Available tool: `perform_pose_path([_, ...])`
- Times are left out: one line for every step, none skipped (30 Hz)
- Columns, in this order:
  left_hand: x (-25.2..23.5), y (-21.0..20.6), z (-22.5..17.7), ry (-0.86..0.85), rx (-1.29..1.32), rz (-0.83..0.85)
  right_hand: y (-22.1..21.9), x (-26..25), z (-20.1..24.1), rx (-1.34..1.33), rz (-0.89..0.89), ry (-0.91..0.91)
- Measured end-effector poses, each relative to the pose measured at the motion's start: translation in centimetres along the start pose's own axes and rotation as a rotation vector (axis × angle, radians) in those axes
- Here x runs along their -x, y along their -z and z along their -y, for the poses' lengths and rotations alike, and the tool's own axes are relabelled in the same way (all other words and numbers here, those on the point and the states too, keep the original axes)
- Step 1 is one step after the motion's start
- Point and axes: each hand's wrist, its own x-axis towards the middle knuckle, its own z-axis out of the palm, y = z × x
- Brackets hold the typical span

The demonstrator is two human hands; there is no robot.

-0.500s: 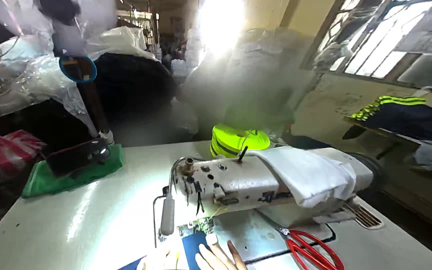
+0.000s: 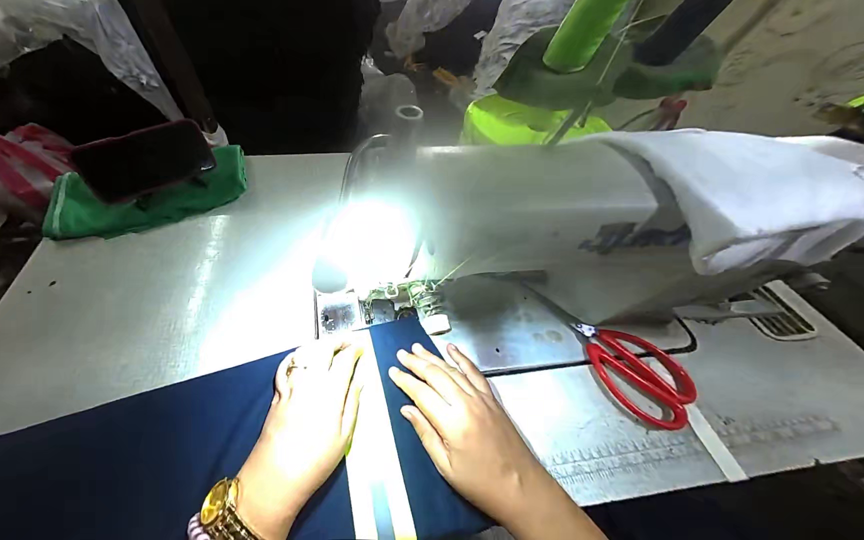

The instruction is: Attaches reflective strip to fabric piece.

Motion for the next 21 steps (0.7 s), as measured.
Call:
perform_pose_path([0.0, 0.1, 0.0, 0.004, -0.003, 0.011, 0.0, 0.0, 0.0, 0.008, 0.004, 0.002])
perform_pose_path([-0.1, 0.1, 0.0, 0.004, -0.005, 0.02, 0.0, 0.0, 0.1, 0.017, 0.01, 0.004])
perform_pose_path([-0.1, 0.2, 0.0, 0.004, -0.007, 0.037, 0.0, 0.0, 0.1, 0.026, 0.012, 0.005])
perform_pose_path([-0.2, 0.3, 0.0, 0.002, -0.009, 0.053, 0.0, 0.1, 0.1, 0.031, 0.013, 0.008])
perform_pose_path([-0.2, 0.4, 0.1, -0.002, -0.012, 0.059, -0.1, 0.0, 0.1, 0.036, 0.008, 0.013])
perform_pose_path([-0.3, 0.3, 0.2, -0.013, -0.016, 0.054, -0.2, -0.1, 0.1, 0.038, 0.0, 0.02])
perform_pose_path([-0.4, 0.4, 0.3, -0.018, -0.016, 0.06, -0.3, -0.2, 0.1, 0.043, -0.003, 0.022])
perform_pose_path([-0.6, 0.4, 0.5, -0.02, -0.015, 0.066, -0.3, -0.3, 0.2, 0.051, -0.003, 0.023])
perform_pose_path([-0.8, 0.5, 0.6, -0.019, -0.016, 0.078, -0.3, -0.5, 0.2, 0.062, -0.003, 0.022])
perform_pose_path([-1.0, 0.5, 0.8, -0.022, -0.015, 0.088, -0.3, -0.7, 0.3, 0.072, -0.002, 0.021])
perform_pose_path([-1.3, 0.5, 1.0, -0.028, -0.014, 0.088, -0.4, -0.9, 0.3, 0.077, -0.001, 0.019])
perform_pose_path([-1.6, 0.5, 1.2, -0.033, -0.016, 0.088, -0.4, -1.0, 0.3, 0.081, -0.002, 0.018])
perform_pose_path([-1.8, 0.4, 1.3, -0.039, -0.017, 0.086, -0.5, -1.1, 0.2, 0.087, -0.006, 0.016])
perform_pose_path([-2.0, 0.3, 1.4, -0.046, -0.017, 0.08, -0.5, -1.2, 0.2, 0.092, -0.008, 0.014])
perform_pose_path([-2.2, 0.2, 1.5, -0.055, -0.014, 0.075, -0.6, -1.3, 0.1, 0.095, -0.008, 0.011])
perform_pose_path([-2.3, 0.2, 1.6, -0.059, -0.01, 0.077, -0.6, -1.4, 0.0, 0.095, -0.007, 0.009])
perform_pose_path([-2.4, 0.1, 1.7, -0.067, -0.008, 0.073, -0.6, -1.4, 0.0, 0.09, -0.006, 0.005])
perform_pose_path([-2.5, 0.1, 1.7, -0.072, -0.006, 0.073, -0.6, -1.4, 0.0, 0.086, -0.008, 0.001])
perform_pose_path([-2.5, 0.2, 1.7, -0.075, -0.005, 0.076, -0.7, -1.3, -0.1, 0.082, -0.012, -0.004])
perform_pose_path([-2.6, 0.2, 1.7, -0.075, -0.006, 0.072, -0.7, -1.3, -0.1, 0.076, -0.015, -0.005])
perform_pose_path([-2.6, 0.2, 1.6, -0.071, -0.009, 0.073, -0.7, -1.3, -0.1, 0.074, -0.017, -0.008])
